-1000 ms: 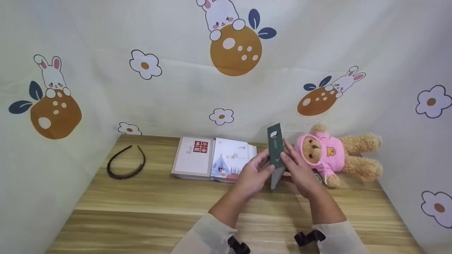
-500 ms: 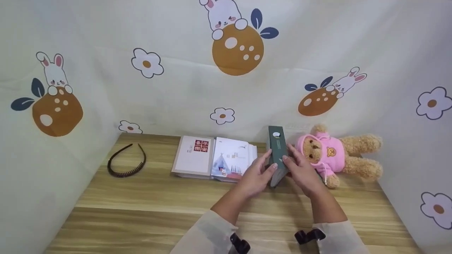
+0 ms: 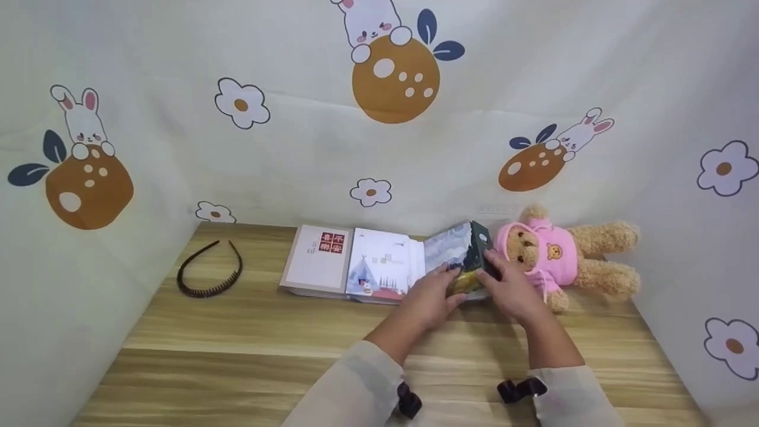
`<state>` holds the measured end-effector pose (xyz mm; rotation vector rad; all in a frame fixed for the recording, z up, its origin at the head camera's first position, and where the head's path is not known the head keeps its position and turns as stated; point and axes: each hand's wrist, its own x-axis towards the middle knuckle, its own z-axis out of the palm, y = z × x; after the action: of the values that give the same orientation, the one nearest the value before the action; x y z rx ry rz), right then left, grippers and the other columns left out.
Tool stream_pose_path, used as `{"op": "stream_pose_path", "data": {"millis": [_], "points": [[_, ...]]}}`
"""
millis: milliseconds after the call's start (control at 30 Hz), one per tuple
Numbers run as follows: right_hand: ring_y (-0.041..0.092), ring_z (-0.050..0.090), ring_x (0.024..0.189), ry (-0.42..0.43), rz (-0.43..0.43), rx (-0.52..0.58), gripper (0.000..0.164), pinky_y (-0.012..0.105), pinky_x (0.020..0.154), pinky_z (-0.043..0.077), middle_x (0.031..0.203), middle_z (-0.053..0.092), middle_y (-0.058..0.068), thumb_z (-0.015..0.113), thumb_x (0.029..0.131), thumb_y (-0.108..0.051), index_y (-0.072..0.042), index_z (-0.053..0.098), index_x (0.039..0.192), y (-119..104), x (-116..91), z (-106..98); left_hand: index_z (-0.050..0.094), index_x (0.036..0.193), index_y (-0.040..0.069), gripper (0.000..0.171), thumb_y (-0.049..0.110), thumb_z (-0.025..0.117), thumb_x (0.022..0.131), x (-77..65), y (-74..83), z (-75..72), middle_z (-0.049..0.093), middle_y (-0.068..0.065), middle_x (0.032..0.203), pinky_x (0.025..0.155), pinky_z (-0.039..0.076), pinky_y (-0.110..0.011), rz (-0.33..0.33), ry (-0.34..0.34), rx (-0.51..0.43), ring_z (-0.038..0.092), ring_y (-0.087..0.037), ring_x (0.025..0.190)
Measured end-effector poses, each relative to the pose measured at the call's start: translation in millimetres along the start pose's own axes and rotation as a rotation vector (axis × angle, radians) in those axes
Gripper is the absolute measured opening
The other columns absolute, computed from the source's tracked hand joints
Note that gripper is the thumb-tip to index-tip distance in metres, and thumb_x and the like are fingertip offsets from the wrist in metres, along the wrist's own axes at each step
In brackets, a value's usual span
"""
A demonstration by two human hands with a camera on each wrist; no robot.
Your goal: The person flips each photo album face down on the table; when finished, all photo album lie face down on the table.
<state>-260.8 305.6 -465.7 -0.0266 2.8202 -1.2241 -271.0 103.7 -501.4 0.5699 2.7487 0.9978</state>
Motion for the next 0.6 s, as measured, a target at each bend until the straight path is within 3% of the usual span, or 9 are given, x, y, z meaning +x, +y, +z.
{"op": "stream_pose_path", "data": {"millis": [133,300,433,533,600], "points": [[0.046,0.022,0.164,-0.038,0.012,-0.084,0.064,0.065,0.134,0.017,0.178,0.022,0.021,0.053,0.112,-0.028,-0.007,0.032,0.168,3,2,3,0.051,0.161,0.025,0.061,0.043,0.067,0.105,0.2,2.7,0.3,0.044,-0.004,0.172,0.128,0.043,-0.046,0.021,0.012,0.117,0.05,-0.03,0.154],[0.049,0.027,0.161,-0.044,0.033,-0.096,0.064,0.067,0.133,0.021,0.175,0.027,0.026,0.052,0.111,-0.024,-0.004,0.03,0.168,9,4,4,0.053,0.159,0.027,0.057,0.041,0.067,0.105,-0.4,6.8,2.1,0.045,-0.001,0.171,0.129,0.041,-0.044,0.015,0.014,0.171,0.047,-0.028,0.156],[0.05,0.03,0.159,-0.062,0.057,-0.114,0.064,0.067,0.132,0.024,0.171,0.031,0.029,0.053,0.109,-0.02,-0.001,0.032,0.167,13,5,7,0.06,0.154,0.024,0.052,0.036,0.069,0.104,0.4,6.5,5.4,0.048,-0.001,0.169,0.129,0.041,-0.041,0.055,0.039,0.22,0.049,-0.027,0.154],[0.05,0.034,0.158,-0.065,0.065,-0.145,0.063,0.066,0.131,0.027,0.17,0.034,0.03,0.053,0.107,-0.017,0.001,0.035,0.165,15,5,8,0.063,0.151,0.02,0.049,0.031,0.071,0.104,0.5,4.6,6.5,0.051,-0.002,0.167,0.129,0.041,-0.04,0.083,0.052,0.216,0.049,-0.027,0.154],[0.05,0.037,0.156,-0.048,0.057,-0.161,0.063,0.066,0.13,0.029,0.167,0.038,0.031,0.055,0.105,-0.014,0.003,0.038,0.163,14,5,10,0.063,0.151,0.018,0.048,0.028,0.069,0.104,0.1,2.5,6.3,0.051,-0.002,0.167,0.13,0.04,-0.041,0.081,0.048,0.15,0.048,-0.027,0.155]]}}
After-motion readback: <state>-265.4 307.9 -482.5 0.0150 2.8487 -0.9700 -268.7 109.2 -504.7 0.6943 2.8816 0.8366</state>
